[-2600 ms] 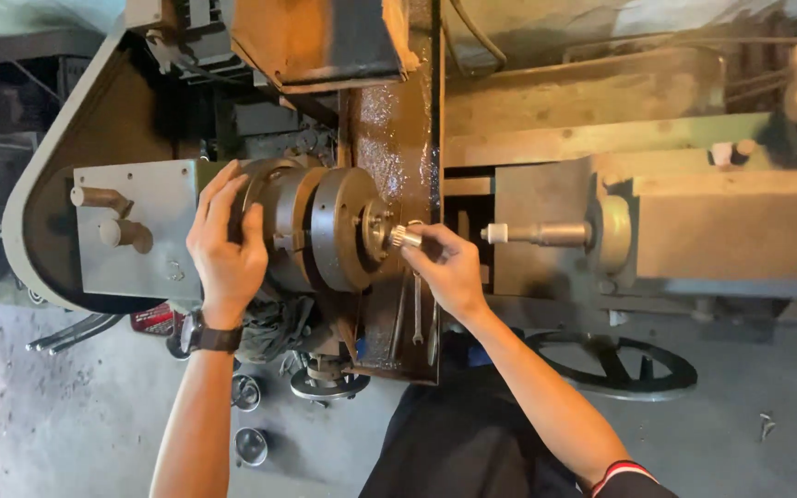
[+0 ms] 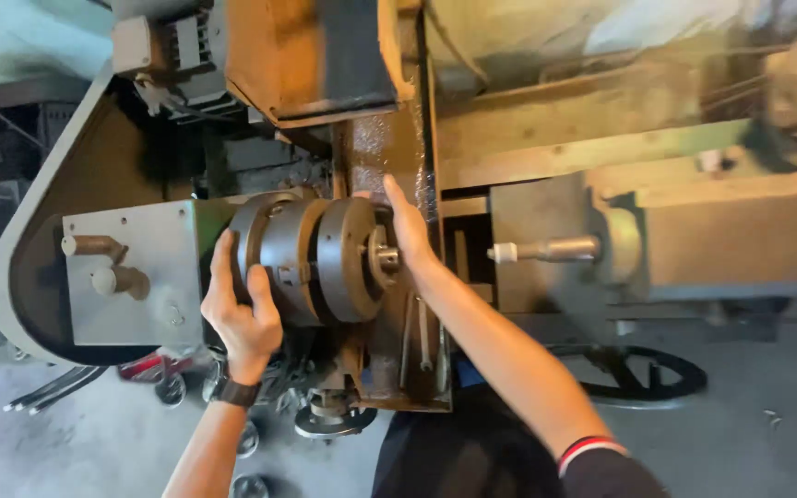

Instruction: The person wipes the lathe chuck and bed with a rag, mounts a round metal workpiece into the chuck, and tightens it. They then operate the lathe controls and use wrenches to adjust and secure components on the machine bed.

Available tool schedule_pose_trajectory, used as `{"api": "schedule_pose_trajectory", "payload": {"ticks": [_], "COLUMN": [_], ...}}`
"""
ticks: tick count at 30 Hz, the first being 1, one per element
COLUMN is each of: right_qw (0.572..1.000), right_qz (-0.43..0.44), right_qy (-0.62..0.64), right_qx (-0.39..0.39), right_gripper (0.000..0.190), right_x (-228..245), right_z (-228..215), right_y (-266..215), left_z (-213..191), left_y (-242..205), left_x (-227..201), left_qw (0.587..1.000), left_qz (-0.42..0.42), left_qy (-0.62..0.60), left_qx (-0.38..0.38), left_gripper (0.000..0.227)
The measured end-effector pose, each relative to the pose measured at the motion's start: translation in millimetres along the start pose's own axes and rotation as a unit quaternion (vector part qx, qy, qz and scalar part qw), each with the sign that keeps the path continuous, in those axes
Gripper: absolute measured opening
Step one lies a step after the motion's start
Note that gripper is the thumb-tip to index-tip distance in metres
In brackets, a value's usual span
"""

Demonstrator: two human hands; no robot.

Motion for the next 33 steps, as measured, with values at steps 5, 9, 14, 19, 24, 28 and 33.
{"api": "schedule_pose_trajectory", "payload": {"ticks": [5, 9, 14, 19, 24, 28, 33], "right_qw": [0.884, 0.878, 0.821, 0.768, 0.773, 0.728, 0.753], "right_qz": [-0.326, -0.333, -0.23, -0.216, -0.187, -0.202, -0.166], "right_qy": [0.045, -0.072, -0.367, -0.499, -0.502, -0.515, -0.439], "right_qx": [-0.332, -0.336, -0.372, -0.339, -0.34, -0.404, -0.461], "right_gripper": [0.023, 0.02, 0.048, 0.07, 0.068, 0.045, 0.027], "right_x": [-54, -98, -139, -181, -179, -161, -130], "right_z": [-76, -89, -39, 19, 36, 9, -14], "right_y": [-71, -154, -234, -247, -237, -212, -222], "left_z": [-5, -3, -2, -1, -3, 2, 4], "left_y": [-3, -8, -11, -12, -13, -14, -16], "left_x": [1, 10, 14, 15, 21, 20, 20], "left_qw": [0.999, 0.998, 0.991, 0.982, 0.978, 0.975, 0.977], "left_qz": [-0.003, -0.005, 0.027, 0.03, 0.02, 0.035, 0.043], "left_qy": [-0.034, -0.063, -0.122, -0.181, -0.205, -0.215, -0.205], "left_qx": [-0.011, -0.015, -0.036, -0.039, -0.042, -0.039, -0.039], "left_gripper": [0.044, 0.044, 0.044, 0.047, 0.049, 0.049, 0.048]}}
Point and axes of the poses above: each hand's wrist, its own y-axis towards the middle knuckle, its own z-axis out of the palm, x = y × z, the point moved 10 cm from there along y, towards the middle knuckle, and after that the axes turned 1 degree about x, right-handed, at the moved point
